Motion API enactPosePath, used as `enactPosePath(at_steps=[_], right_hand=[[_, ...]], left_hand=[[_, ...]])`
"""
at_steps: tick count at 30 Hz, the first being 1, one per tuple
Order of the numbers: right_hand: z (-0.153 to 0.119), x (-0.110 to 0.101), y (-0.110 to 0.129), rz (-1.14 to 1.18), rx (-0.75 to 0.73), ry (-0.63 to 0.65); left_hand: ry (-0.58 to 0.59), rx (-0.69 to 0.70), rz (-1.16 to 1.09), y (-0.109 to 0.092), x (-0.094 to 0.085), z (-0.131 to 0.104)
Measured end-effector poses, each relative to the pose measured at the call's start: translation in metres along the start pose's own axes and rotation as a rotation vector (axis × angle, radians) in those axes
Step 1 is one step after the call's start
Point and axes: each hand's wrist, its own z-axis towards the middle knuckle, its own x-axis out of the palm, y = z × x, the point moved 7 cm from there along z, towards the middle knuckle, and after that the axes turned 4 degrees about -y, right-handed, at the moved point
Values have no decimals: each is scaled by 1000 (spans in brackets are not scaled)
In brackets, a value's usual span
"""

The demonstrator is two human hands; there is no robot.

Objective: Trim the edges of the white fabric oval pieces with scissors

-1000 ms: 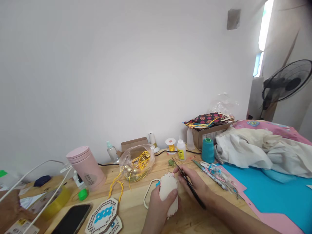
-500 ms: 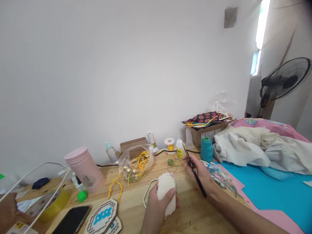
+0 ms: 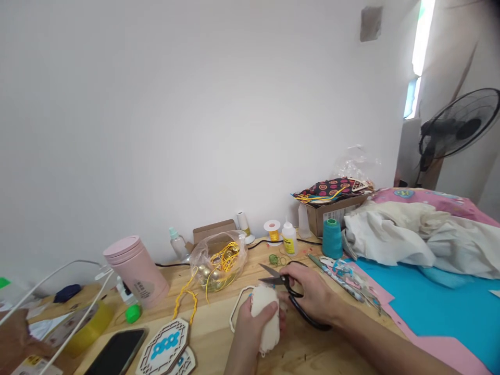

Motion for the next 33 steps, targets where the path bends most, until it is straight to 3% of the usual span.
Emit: enactPosePath(at_steps=[3, 8, 18, 25, 33], right_hand=[[0, -9, -7, -152, -2, 3], [-4, -3, -4, -327, -33, 72], [-4, 3, -7, -405, 14, 25], [-4, 13, -7, -378, -41, 72], [-3, 4, -5, -409, 1, 0]], left_hand=[[-27, 15, -5, -8, -3, -1], [-82, 50, 29, -12, -5, -3], [-133, 57, 53, -6, -7, 1], [-121, 59, 70, -5, -7, 1], [-115, 51, 121, -10, -6, -2]])
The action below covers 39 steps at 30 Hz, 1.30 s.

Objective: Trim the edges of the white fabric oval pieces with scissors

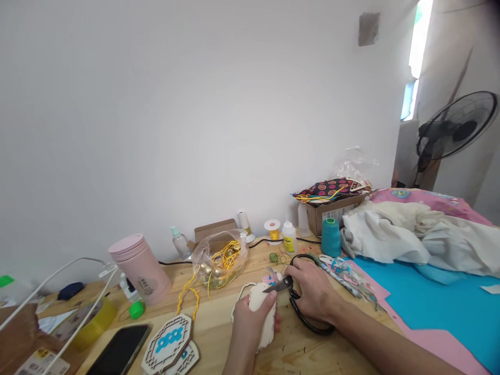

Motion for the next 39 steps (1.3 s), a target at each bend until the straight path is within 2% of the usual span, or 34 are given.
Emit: enactPosePath(at_steps=[7, 16, 24, 31, 36, 39], right_hand=[[-1, 6, 3, 33, -42, 49], [-1, 1, 1, -68, 15, 5], [0, 1, 3, -6, -16, 12], [1, 0, 1, -89, 8, -3], [3, -19, -21, -96, 171, -128], [3, -25, -16, -7, 131, -181]], left_hand=[[25, 13, 4, -1, 0, 1], [-4, -36, 41, 2, 0, 5], [11, -32, 61, 1, 0, 0], [34, -25, 68, -1, 3, 1], [63, -44, 88, 2, 4, -6], [56, -32, 81, 1, 2, -5]])
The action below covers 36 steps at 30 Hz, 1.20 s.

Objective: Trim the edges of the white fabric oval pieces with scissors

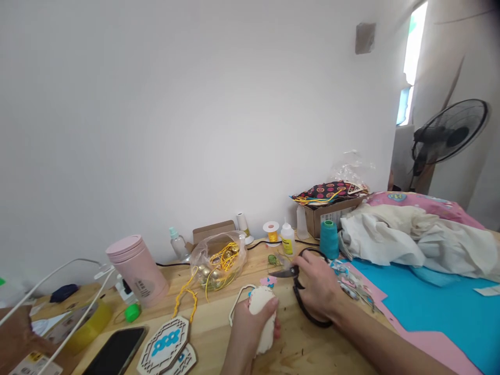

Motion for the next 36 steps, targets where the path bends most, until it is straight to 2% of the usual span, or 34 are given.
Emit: enactPosePath(at_steps=[2, 7, 10, 14, 21, 26, 29, 32, 36], right_hand=[[-1, 5, 6, 152, -3, 20], [-5, 22, 10, 590, 130, 111], [-8, 22, 23, 764, 38, 224], [-12, 14, 34, 681, -82, 224], [-11, 16, 28, 579, -90, 114], [-12, 8, 35, 486, -206, 64], [-12, 5, 40, 436, -265, 76], [-7, 6, 30, 359, -185, 60], [4, -3, -6, 349, 58, -47]], left_hand=[[-8, 15, -5, -2, -2, 2], [13, 72, 20, -10, 1, 1], [21, 91, 48, -13, 5, -2], [2, 106, 89, -12, 6, -2], [30, 122, 120, -10, 7, -1], [64, 108, 117, -6, 11, 0], [38, 100, 105, -5, 10, 2], [24, 90, 74, -5, 8, 1], [28, 53, 0, -4, 4, 0]])
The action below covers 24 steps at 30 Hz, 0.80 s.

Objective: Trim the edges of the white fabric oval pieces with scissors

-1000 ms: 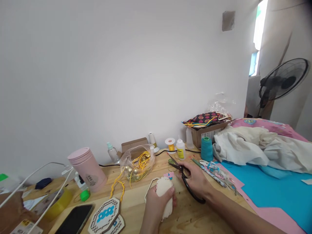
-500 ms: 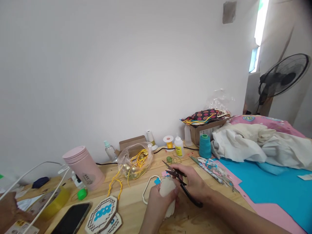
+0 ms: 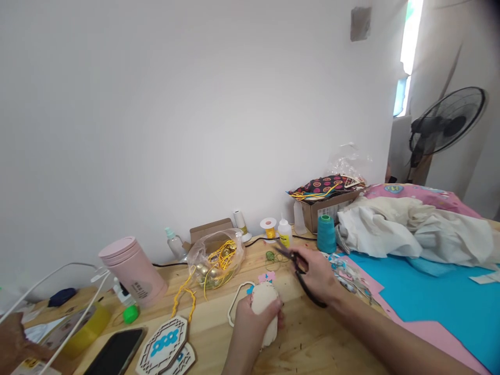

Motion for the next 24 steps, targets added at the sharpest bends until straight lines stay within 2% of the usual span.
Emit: enactPosePath(at_steps=[3, 7, 9, 13, 15, 17, 20, 22, 24], right_hand=[[8, -20, -17, -6, 119, -95], [12, -36, -18, -25, 133, -161], [9, -26, -14, -14, 124, -67], [-10, 17, 0, -116, 98, 221], [-18, 32, 7, -188, 39, 269], [-20, 38, 8, -260, -6, 291], [-10, 24, -8, -383, 44, 251], [0, 4, -18, -404, 100, 160], [6, -12, -22, -313, 133, 47]], left_hand=[[-43, -13, -72, -2, -7, 0], [-22, -66, -229, -3, -9, -2], [-8, -112, -317, -1, -7, -3], [-27, -132, -448, -2, -9, -2], [-56, -106, -496, -6, -14, -1], [-101, -83, -537, -9, -20, 0], [-133, -80, -580, -11, -24, -1], [-120, -94, -575, -12, -22, -2], [-76, -117, -548, -12, -16, -4]])
